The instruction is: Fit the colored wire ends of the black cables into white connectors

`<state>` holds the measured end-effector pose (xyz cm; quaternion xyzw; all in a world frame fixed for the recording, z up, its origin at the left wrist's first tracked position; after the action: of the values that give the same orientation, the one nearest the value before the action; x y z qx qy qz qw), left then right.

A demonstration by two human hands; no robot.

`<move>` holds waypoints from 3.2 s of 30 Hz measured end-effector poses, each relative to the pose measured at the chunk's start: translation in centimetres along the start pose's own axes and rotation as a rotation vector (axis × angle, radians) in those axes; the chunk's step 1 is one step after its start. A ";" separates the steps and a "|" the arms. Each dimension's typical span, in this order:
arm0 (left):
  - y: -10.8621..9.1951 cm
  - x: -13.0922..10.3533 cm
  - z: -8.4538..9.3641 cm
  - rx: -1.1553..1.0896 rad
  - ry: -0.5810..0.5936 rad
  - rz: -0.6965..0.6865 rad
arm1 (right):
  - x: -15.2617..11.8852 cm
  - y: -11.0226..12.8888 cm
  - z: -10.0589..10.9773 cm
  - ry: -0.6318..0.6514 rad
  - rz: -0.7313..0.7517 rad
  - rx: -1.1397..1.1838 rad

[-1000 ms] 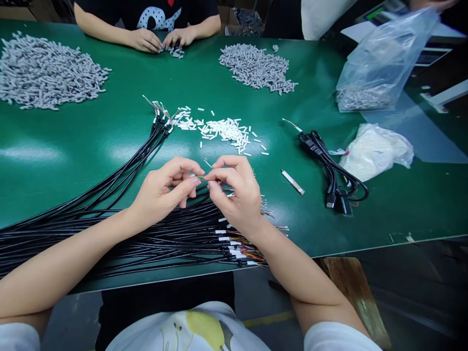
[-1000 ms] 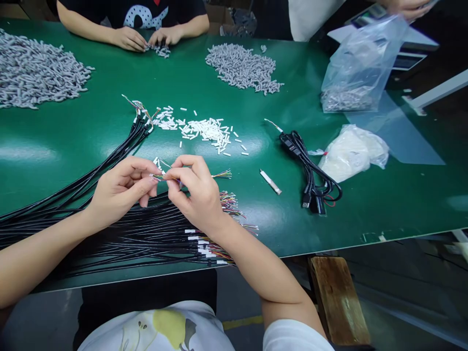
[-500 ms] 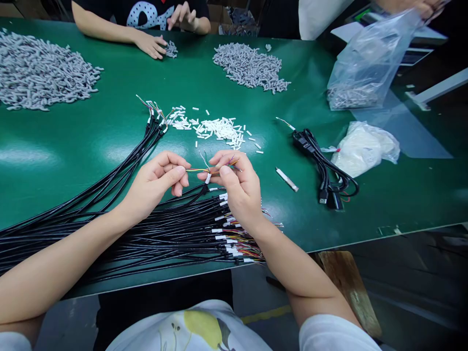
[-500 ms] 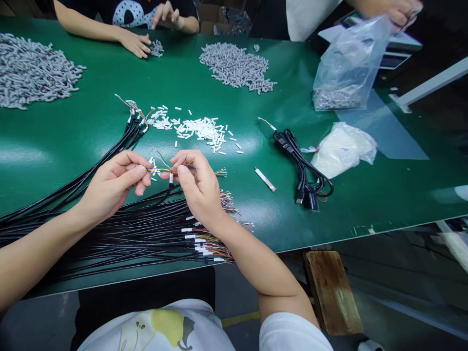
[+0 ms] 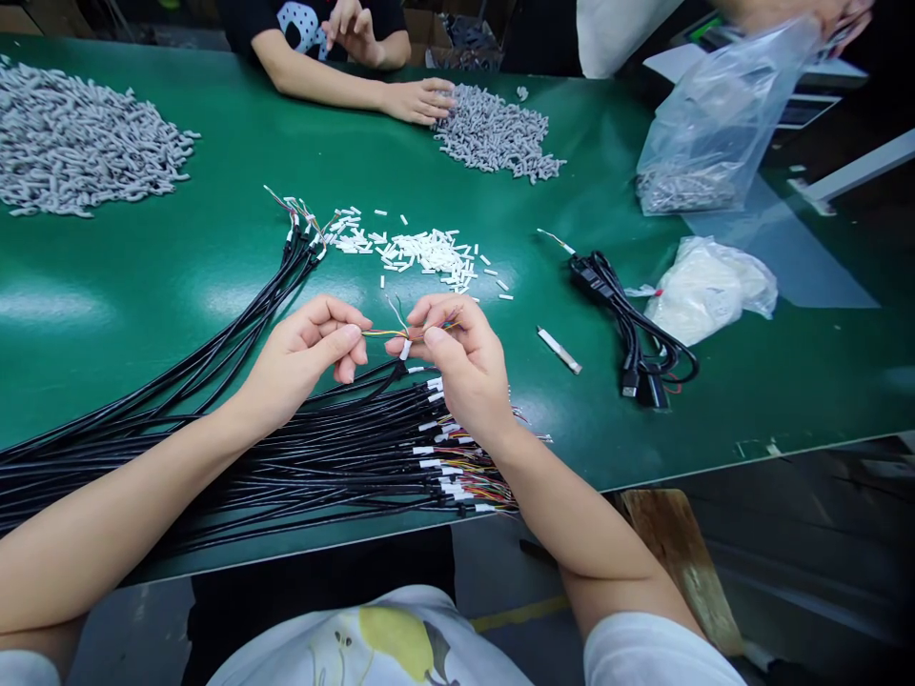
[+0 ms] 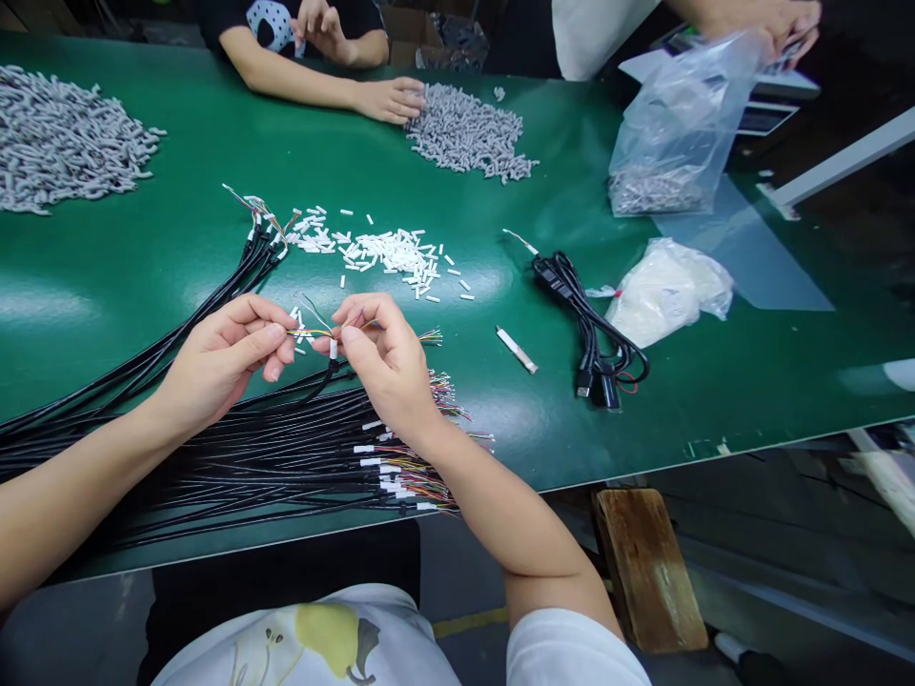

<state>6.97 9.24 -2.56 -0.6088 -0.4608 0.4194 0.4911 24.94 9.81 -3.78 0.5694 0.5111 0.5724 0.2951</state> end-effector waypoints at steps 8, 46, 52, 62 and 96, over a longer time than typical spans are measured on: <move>0.0 -0.2 -0.3 0.088 0.027 -0.018 | 0.1 0.9 -0.1 0.052 0.144 -0.266; 1.2 -0.6 -1.2 0.014 0.065 -0.097 | -0.7 1.5 -1.0 0.036 0.459 -0.677; -0.1 -0.9 -1.2 0.123 0.117 -0.263 | -0.7 1.8 -1.1 0.026 0.431 -0.662; 0.0 -0.6 -1.2 0.057 0.146 -0.071 | -0.9 1.7 -1.3 0.046 0.418 -0.691; 1.0 -0.6 -1.5 -0.085 0.331 -0.007 | -1.3 1.9 -1.7 -0.008 0.415 -0.712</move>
<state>8.45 8.20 -3.26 -0.6881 -0.3929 0.2921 0.5355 24.03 7.59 -2.16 0.5250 0.1542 0.7585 0.3540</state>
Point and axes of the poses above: each hand's wrist, its own x-axis towards the middle knuckle, its own z-axis out of the back of the hand, y = z × x, the point moved 3 cm from there along x, towards the middle knuckle, and after that the axes turned 3 degrees about z, right-handed, at the moved point
